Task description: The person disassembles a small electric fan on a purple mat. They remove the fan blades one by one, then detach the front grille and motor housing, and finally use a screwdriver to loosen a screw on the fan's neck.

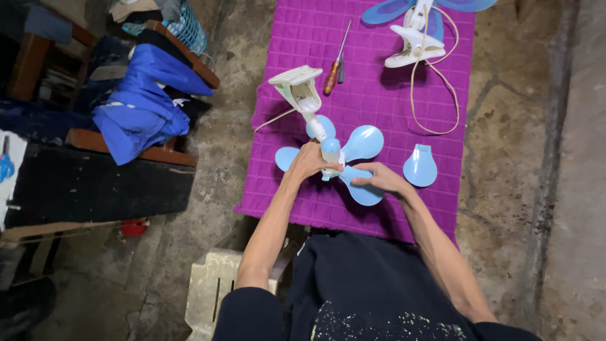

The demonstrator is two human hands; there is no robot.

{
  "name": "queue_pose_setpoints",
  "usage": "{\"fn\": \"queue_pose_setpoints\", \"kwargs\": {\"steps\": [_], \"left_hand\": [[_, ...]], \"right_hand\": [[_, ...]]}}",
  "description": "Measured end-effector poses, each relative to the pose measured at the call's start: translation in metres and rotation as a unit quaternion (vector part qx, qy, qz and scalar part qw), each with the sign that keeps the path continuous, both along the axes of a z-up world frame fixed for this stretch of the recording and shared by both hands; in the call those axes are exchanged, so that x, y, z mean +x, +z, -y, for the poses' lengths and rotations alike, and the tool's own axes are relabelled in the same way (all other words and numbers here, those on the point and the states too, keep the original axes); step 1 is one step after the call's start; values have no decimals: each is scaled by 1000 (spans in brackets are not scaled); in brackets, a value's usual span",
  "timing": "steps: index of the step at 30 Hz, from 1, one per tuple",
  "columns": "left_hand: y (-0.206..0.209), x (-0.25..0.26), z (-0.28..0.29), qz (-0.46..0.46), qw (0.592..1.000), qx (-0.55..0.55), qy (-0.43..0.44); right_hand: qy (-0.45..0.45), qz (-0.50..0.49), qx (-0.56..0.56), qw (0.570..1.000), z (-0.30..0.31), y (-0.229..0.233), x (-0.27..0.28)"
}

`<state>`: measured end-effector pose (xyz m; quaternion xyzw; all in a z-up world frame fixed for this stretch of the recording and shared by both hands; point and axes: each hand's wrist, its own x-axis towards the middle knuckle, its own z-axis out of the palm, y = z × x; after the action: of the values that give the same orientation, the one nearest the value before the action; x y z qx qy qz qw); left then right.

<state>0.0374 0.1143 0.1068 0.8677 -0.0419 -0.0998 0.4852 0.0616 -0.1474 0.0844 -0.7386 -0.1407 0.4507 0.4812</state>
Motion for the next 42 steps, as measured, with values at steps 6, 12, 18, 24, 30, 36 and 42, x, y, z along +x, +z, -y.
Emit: {"fn": "queue_pose_setpoints", "kwargs": {"steps": [6,12,18,24,30,36,42], "left_hand": [[-29,19,-3,53,998,-18,41],[-64,5,13,102,981,82,140],[-88,-8,40,115,949,68,285],[-93,-11,47,111,930,65,345],[-96,-4,51,133,927,107,334],[-104,-1,55,136,920,101,355],[-105,9,62,140,915,92,368]], "right_hand": [[-151,23,42,987,-16,-32,-17],[-204,-94,27,974,-28,-53,-13],[-81,-300,50,949,-44,-66,18],[-48,-302,83,949,-56,-67,9],[-95,-219,85,968,-53,-61,-8],[-52,-200,88,974,-55,-61,-6],[82,-201,95,972,-39,-59,31]]}}
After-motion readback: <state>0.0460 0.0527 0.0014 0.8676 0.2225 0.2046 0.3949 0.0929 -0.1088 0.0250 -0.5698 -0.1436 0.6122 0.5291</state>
